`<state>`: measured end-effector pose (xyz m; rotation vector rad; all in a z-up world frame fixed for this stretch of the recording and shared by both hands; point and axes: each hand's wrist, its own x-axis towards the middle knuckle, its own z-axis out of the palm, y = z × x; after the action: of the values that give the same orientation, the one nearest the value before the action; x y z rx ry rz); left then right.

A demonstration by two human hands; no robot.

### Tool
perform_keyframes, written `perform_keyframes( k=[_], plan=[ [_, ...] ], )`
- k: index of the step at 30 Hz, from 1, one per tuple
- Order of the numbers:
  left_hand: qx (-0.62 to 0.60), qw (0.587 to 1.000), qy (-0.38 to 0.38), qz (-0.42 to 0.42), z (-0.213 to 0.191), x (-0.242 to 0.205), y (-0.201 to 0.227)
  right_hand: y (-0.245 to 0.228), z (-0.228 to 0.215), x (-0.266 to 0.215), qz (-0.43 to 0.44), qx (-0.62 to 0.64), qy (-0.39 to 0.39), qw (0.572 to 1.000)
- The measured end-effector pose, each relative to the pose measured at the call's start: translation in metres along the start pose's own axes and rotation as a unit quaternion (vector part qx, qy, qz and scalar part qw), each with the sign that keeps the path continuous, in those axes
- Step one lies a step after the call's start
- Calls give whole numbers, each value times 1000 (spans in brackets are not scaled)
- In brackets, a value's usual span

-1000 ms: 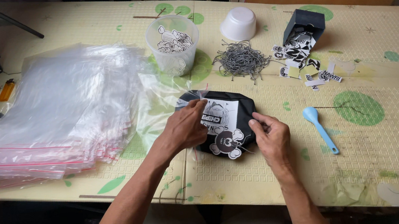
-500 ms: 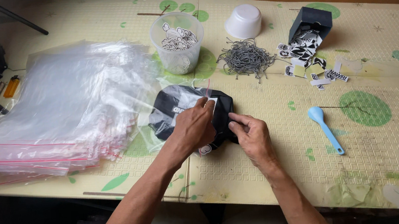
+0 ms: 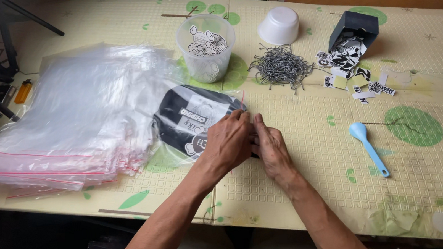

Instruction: The person places a graphic card into a black pouch, threads and ties a silver wire through the zipper pull, adds a second graphic card, and then places the pouch inside a plastic bag.

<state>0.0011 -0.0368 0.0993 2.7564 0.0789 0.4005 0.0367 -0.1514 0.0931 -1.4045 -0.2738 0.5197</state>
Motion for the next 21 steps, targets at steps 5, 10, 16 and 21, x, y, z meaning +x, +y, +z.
perform_keyframes(
  k=[5,10,16,21],
  plan=[
    [-39,999,4,25,12,2,33,-17,-28,-19,-12,-29,42,999],
    [-62,996,4,58,17,5,88,-8,-95,-25,-18,-146,76,986],
    [-80,994,-7,70,39,10,112,-3,-128,-22,-29,-140,97,985],
    [-125,990,14,64,45,12,100,-64,-55,-46,-13,-42,13,999]
  ],
)
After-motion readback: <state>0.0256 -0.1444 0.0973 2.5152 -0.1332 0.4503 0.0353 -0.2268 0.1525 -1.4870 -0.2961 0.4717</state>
